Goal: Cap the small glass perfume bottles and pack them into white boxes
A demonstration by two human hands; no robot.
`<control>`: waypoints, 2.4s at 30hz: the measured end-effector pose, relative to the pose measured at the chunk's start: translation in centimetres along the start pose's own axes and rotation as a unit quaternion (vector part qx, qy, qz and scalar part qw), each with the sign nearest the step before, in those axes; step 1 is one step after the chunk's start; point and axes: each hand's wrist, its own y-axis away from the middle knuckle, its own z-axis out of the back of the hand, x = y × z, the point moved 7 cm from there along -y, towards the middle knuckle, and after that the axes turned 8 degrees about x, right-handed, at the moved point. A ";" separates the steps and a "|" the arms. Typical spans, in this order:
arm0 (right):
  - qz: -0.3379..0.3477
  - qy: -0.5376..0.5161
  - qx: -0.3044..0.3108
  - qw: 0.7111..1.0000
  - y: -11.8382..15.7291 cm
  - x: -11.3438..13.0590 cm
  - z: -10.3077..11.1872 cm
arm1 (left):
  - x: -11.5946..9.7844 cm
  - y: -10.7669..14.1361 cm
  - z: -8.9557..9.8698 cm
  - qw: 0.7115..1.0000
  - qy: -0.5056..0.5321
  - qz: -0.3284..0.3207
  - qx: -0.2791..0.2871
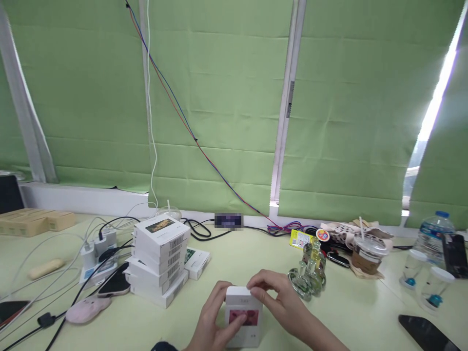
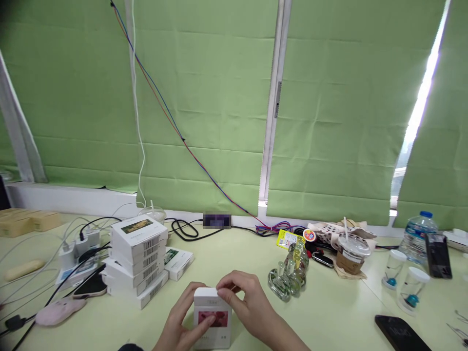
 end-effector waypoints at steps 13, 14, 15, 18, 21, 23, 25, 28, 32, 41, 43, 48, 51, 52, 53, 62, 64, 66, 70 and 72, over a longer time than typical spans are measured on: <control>-0.091 -0.118 -0.015 0.989 -0.3 -3.1 -0.2 | -0.2 0.1 -0.1 0.999 -0.032 -0.034 -0.010; -0.102 -0.138 -0.013 0.985 -0.3 -3.4 -0.3 | -0.3 0.0 -0.1 0.999 -0.025 -0.035 -0.017; -0.112 -0.159 -0.009 0.981 -0.3 -3.7 -0.5 | -0.5 0.0 -0.1 0.999 -0.016 -0.035 -0.027; -0.129 -0.214 -0.005 0.968 -0.2 -4.2 -0.8 | -0.9 0.0 0.1 0.997 0.014 -0.031 -0.068; -0.134 -0.234 -0.024 0.963 -0.1 -4.3 -0.7 | -0.9 0.1 0.1 0.995 0.022 -0.024 -0.090; -0.143 -0.238 -0.039 0.960 0.0 -4.5 -0.6 | -0.8 0.1 0.1 0.995 0.020 -0.017 -0.094; -0.158 -0.243 -0.053 0.956 0.1 -4.7 -0.5 | -0.7 0.1 0.1 0.995 0.019 -0.011 -0.094; -0.175 -0.244 -0.066 0.952 0.3 -4.9 -0.4 | -0.6 0.1 0.1 0.995 0.016 -0.005 -0.097; -0.173 -0.260 -0.073 0.947 0.3 -4.9 -0.5 | -0.6 0.1 0.2 0.994 0.017 0.000 -0.108; -0.225 -0.351 -0.077 0.906 0.7 -6.6 -1.8 | -0.4 0.1 0.3 0.994 0.024 0.011 -0.107; -0.225 -0.354 -0.080 0.904 0.7 -6.7 -1.8 | -0.3 0.1 0.4 0.993 0.024 0.012 -0.114; -0.202 -0.356 -0.081 0.909 0.6 -5.7 -1.5 | -0.3 0.2 0.5 0.992 0.020 0.013 -0.126; -0.208 -0.376 -0.075 0.900 0.7 -5.4 -1.6 | -0.2 0.3 0.6 0.991 0.014 0.010 -0.135; -0.216 -0.382 -0.076 0.895 0.7 -5.4 -1.6 | -0.1 0.3 0.6 0.990 0.012 0.008 -0.139; -0.225 -0.387 -0.076 0.891 0.8 -5.6 -1.7 | 0.0 0.4 0.6 0.990 0.010 0.007 -0.141; -0.237 -0.402 -0.075 0.881 0.9 -6.5 -2.1 | 0.3 0.4 1.1 0.992 -0.033 0.005 -0.125; -0.229 -0.403 -0.077 0.883 0.8 -6.4 -2.0 | 0.3 0.4 1.2 0.992 -0.048 0.005 -0.119; -0.223 -0.404 -0.076 0.884 0.8 -6.2 -1.9 | 0.6 0.5 1.3 0.991 -0.038 0.011 -0.131; -0.232 -0.401 -0.072 0.883 0.8 -6.2 -2.0 | 1.4 0.7 1.2 0.985 0.011 0.029 -0.168; -0.242 -0.396 -0.074 0.883 1.0 -6.3 -2.0 | 1.8 1.0 1.1 0.981 0.029 0.045 -0.186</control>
